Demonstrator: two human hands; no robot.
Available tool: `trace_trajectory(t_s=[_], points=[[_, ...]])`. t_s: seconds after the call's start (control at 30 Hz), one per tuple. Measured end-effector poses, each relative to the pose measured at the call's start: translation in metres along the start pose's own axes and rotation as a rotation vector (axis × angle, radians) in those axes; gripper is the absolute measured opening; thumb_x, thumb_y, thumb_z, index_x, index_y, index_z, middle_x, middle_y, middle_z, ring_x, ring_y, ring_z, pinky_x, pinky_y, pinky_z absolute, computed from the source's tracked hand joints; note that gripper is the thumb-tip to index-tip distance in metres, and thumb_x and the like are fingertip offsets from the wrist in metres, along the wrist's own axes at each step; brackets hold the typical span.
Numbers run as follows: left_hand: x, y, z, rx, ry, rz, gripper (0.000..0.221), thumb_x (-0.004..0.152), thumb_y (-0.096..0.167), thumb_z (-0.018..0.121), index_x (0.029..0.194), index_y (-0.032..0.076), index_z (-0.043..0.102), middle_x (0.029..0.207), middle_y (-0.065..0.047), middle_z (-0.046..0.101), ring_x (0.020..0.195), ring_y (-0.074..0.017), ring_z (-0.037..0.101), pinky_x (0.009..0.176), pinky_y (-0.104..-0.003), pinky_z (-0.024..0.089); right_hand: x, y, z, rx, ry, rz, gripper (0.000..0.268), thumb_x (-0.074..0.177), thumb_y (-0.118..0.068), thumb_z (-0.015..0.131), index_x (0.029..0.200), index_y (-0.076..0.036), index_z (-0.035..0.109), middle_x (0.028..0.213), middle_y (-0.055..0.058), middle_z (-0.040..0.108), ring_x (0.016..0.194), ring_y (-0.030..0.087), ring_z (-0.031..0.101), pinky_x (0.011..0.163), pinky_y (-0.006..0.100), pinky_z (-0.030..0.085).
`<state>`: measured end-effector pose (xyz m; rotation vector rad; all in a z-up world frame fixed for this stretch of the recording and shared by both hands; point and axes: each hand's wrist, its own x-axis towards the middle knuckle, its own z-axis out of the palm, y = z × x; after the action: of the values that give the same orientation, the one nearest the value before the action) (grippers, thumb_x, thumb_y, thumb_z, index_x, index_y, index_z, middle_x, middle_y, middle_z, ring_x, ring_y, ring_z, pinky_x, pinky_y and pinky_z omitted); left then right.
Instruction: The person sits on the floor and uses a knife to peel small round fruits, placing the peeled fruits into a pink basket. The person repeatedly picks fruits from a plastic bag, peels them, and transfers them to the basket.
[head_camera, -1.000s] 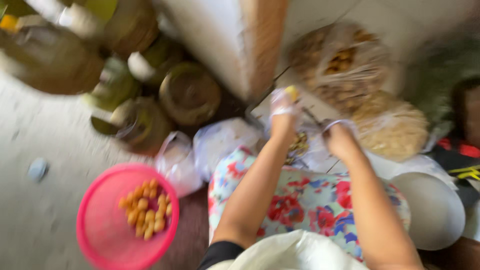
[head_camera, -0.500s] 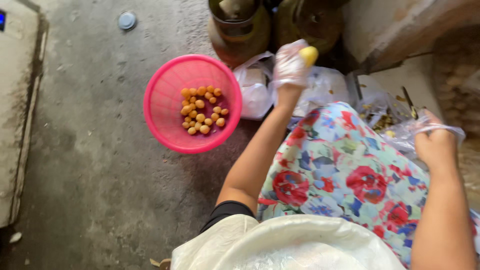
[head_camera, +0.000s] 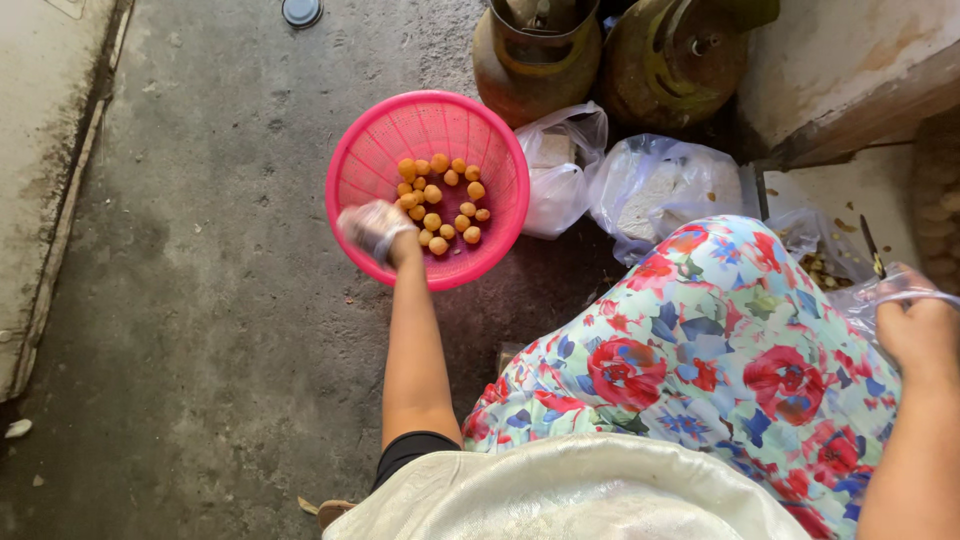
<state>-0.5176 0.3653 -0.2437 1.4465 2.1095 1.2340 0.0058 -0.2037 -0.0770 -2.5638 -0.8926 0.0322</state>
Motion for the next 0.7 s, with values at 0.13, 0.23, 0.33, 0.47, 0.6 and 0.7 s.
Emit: trace_trajectory(t_s=[0.13, 0.23, 0.33, 0.47, 0.6, 0.7], points=[[0.002, -0.043, -0.029, -0.022, 0.029, -0.417, 0.034, 0.085, 0.001, 0.067, 0.116, 0.004, 0.054, 0.112, -0.012, 0.058, 0.107, -0.0264, 0.056, 0.098, -0.039, 0.047, -0.001, -0.008, -0.002, 0.073, -0.046, 0.064, 0.032, 0.107, -0.021, 0.064, 0.133, -0.001, 0.065, 0.104, 0.023, 0.073, 0.098, 0.033, 0.071, 0.088, 0.043, 0.053], [-0.011, -0.060, -0.040, -0.167, -0.172, -0.635, 0.033, 0.085, 0.000, 0.067, 0.115, 0.005, 0.054, 0.110, -0.010, 0.057, 0.104, -0.0245, 0.055, 0.095, -0.037, 0.047, -0.005, -0.013, -0.004, 0.070, -0.058, 0.070, 0.033, 0.107, -0.022, 0.064, 0.132, 0.000, 0.064, 0.104, 0.023, 0.073, 0.098, 0.032, 0.072, 0.089, 0.042, 0.053], [-0.023, -0.058, -0.038, -0.250, -0.216, -0.609, 0.033, 0.084, -0.001, 0.067, 0.113, 0.006, 0.053, 0.108, -0.009, 0.056, 0.102, -0.0227, 0.055, 0.093, -0.036, 0.048, -0.008, -0.016, -0.006, 0.001, -0.039, 0.032, 0.037, 0.106, -0.022, 0.065, 0.135, -0.001, 0.067, 0.107, 0.024, 0.073, 0.103, 0.034, 0.071, 0.090, 0.043, 0.052], [-0.028, -0.037, -0.015, -0.319, -0.158, -0.364, 0.033, 0.084, -0.003, 0.066, 0.112, 0.007, 0.052, 0.106, -0.008, 0.055, 0.098, -0.0202, 0.055, 0.089, -0.034, 0.049, -0.011, -0.017, -0.008, -0.059, -0.037, -0.002, 0.035, 0.110, -0.027, 0.066, 0.135, -0.002, 0.070, 0.107, 0.025, 0.072, 0.101, 0.034, 0.071, 0.093, 0.042, 0.053], [-0.028, -0.028, -0.007, -0.454, -0.151, -0.122, 0.033, 0.084, -0.004, 0.066, 0.110, 0.008, 0.051, 0.103, -0.006, 0.054, 0.095, -0.0178, 0.054, 0.086, -0.033, 0.049, -0.012, -0.018, -0.008, -0.043, -0.035, -0.022, 0.035, 0.109, -0.027, 0.067, 0.134, -0.002, 0.070, 0.105, 0.024, 0.072, 0.101, 0.033, 0.070, 0.093, 0.042, 0.052], [-0.018, -0.026, -0.017, -0.603, -0.214, 0.009, 0.033, 0.083, -0.005, 0.066, 0.109, 0.009, 0.051, 0.101, -0.005, 0.054, 0.092, -0.0159, 0.054, 0.084, -0.031, 0.050, -0.014, -0.021, -0.007, -0.002, -0.050, 0.040, 0.036, 0.108, -0.027, 0.067, 0.134, -0.002, 0.069, 0.102, 0.023, 0.073, 0.099, 0.031, 0.070, 0.089, 0.041, 0.052]])
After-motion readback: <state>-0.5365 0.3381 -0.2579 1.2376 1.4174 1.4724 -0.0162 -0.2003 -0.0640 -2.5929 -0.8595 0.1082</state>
